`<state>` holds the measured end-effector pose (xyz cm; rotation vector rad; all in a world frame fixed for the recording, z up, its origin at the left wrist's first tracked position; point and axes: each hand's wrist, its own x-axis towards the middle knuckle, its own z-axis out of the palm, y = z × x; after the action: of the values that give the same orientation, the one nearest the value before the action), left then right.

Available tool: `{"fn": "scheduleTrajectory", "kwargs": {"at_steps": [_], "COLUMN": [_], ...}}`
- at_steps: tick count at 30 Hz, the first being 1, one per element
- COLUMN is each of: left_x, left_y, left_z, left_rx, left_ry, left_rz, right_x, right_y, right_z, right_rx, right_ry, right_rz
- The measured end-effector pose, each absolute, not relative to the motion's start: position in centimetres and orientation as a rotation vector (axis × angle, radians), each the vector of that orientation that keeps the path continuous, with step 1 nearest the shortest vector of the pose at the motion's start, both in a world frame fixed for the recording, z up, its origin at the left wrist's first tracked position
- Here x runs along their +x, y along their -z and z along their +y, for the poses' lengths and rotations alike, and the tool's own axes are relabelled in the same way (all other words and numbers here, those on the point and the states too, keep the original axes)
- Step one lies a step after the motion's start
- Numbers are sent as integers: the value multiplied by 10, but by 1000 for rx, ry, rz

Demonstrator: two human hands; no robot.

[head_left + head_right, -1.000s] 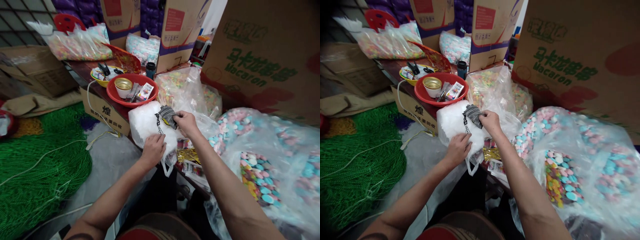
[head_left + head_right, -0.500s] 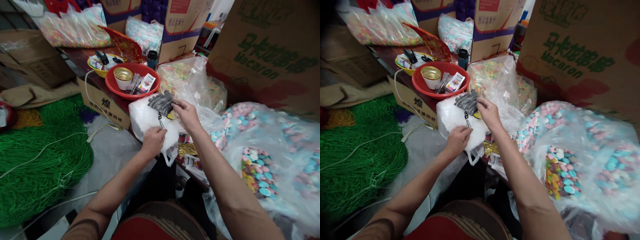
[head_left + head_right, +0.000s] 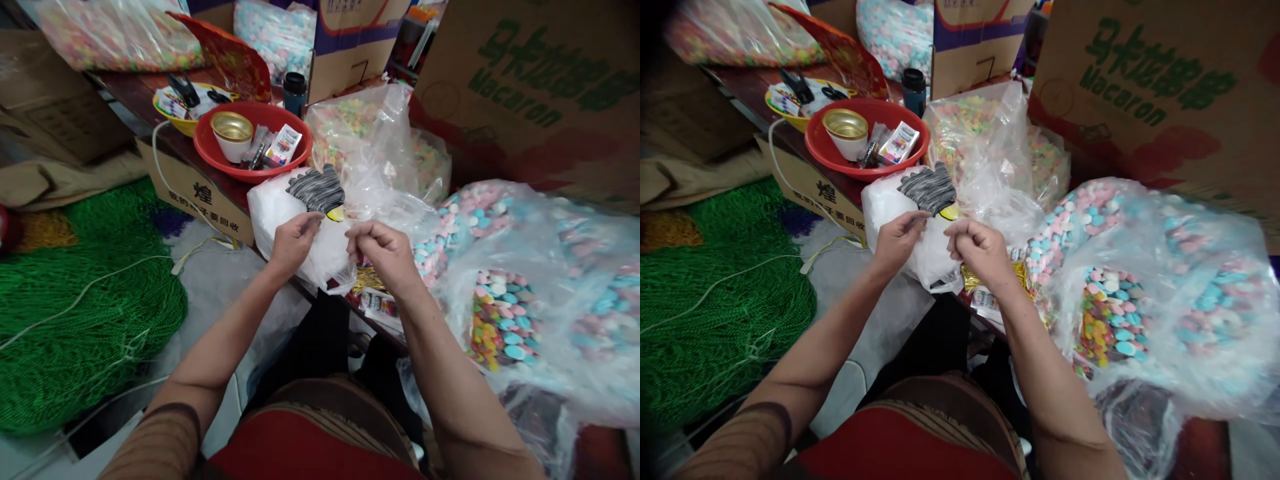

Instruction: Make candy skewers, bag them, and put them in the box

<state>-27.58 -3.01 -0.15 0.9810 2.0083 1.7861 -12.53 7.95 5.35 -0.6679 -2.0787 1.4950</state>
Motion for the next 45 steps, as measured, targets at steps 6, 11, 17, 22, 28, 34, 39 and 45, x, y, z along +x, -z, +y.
{"fn": "scheduleTrajectory", "kwargs": {"at_steps": [6,11,17,22,28,34,39,45], "left_x": [-297,-296,-294,-299,-302,-308,-317,-322], "left_y": [6,-2,-13,1,11,3,-8,-5], "left_z": [-14,-4,-20,-32,-22,-18,-10,4], "left_rx": [717,765,917,1308,1477,1142,1064,1095], "left_ry": [-1880,-1826,-1844,-1312,-1085,-1601,-1819,-1856], "left_rz": [1739,1696,1798,2279,2432,2188,2167,2102], "right_x": [-101,-117,-149,-152,-150,-141,-128,-106], "right_y": [-38,-29,-6,8,3,-7,-7,-70], "right_z": [69,53,91,105,97,95,97,42], "right_rx": [-857,-621,-808,-781,-669,-593,-723,-553], "right_ry": [-1205,-1355,-1496,-1413,-1192,-1213,-1248,-903], "right_rz": [-2398,-2591,-2073,-2153,-2118,-2043,-1926,-1757]}}
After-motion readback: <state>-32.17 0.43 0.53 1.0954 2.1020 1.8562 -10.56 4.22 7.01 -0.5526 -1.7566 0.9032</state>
